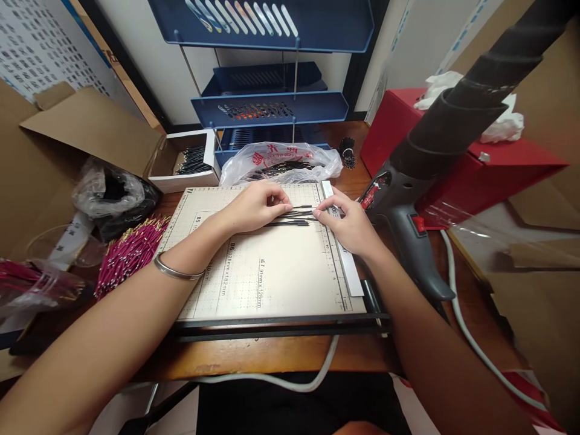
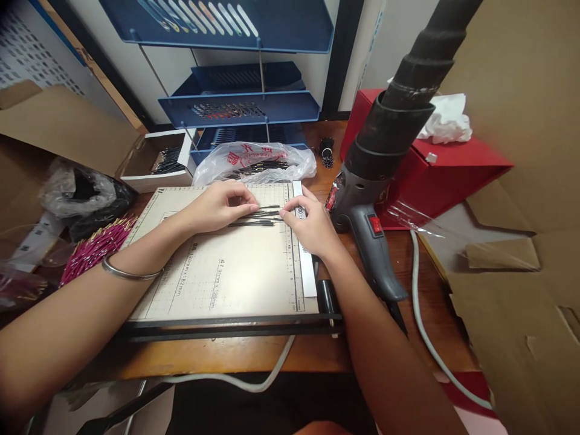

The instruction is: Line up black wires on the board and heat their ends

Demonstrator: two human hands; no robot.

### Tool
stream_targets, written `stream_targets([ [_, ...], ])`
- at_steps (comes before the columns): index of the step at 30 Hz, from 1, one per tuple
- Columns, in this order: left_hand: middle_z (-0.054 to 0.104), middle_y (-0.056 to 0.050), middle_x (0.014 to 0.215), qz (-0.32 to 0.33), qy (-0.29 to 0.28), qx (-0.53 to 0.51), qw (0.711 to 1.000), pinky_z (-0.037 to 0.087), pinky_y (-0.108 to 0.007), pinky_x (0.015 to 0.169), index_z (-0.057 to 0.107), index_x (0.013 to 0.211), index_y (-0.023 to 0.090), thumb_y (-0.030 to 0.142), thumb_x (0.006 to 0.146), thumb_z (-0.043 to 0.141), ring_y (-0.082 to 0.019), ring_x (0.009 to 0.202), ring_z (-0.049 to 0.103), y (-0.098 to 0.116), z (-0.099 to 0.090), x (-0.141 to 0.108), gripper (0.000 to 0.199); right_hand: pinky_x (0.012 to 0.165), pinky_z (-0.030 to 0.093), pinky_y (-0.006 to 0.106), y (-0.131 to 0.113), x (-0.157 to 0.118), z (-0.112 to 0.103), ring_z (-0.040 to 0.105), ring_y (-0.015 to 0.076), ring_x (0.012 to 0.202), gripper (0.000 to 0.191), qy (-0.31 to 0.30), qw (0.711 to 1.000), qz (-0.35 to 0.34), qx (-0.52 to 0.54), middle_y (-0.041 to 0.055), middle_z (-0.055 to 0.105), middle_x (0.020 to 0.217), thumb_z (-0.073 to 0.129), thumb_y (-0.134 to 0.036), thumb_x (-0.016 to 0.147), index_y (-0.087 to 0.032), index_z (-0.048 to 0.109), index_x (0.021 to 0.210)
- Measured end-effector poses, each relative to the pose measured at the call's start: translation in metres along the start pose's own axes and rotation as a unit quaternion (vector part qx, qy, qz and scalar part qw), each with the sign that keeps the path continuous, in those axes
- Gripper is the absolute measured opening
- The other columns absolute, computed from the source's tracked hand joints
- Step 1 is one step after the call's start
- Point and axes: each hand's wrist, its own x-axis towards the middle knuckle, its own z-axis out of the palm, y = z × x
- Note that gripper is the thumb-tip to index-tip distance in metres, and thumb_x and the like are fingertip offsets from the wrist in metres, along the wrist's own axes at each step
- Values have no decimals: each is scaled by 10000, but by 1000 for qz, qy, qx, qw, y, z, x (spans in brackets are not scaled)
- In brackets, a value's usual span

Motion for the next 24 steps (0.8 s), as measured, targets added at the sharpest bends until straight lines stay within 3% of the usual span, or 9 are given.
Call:
stream_targets([
  [6,750,-48,805,-1,3,-5,1000,461,-334,761,829,874,187,340,910,728,-190,774,626,1,-1,-1,187,1381,268,606,1,0,0,406,331,1681,171,-1,1000,0,4,115,662,1587,766,-394,847,-260,760,953],
  [10,759,-43,798,-4,1,6,1000,466,-345,776,842,859,202,313,902,758,-196,776,632,4,-2,0,145,1371,301,588,0,0,-1,427,325,1665,159,-15,1000,-12,9,83,636,1611,758,-393,856,-271,773,957],
  [19,766,-82,862,4,1,183,983,406,-387,810,830,896,210,304,1013,701,-263,890,617,23,1,-4,198,1362,311,573,1,-1,1,545,331,1573,134,-11,1000,-18,6,96,617,1633,741,-376,869,-261,801,901],
  [24,727,-68,860,26,49,179,982,364,-368,785,811,959,206,321,1052,686,-242,867,584,28,6,-3,193,1391,259,580,-5,-3,1,360,340,1706,287,20,999,-24,26,123,473,1761,800,-481,850,-258,847,1026],
])
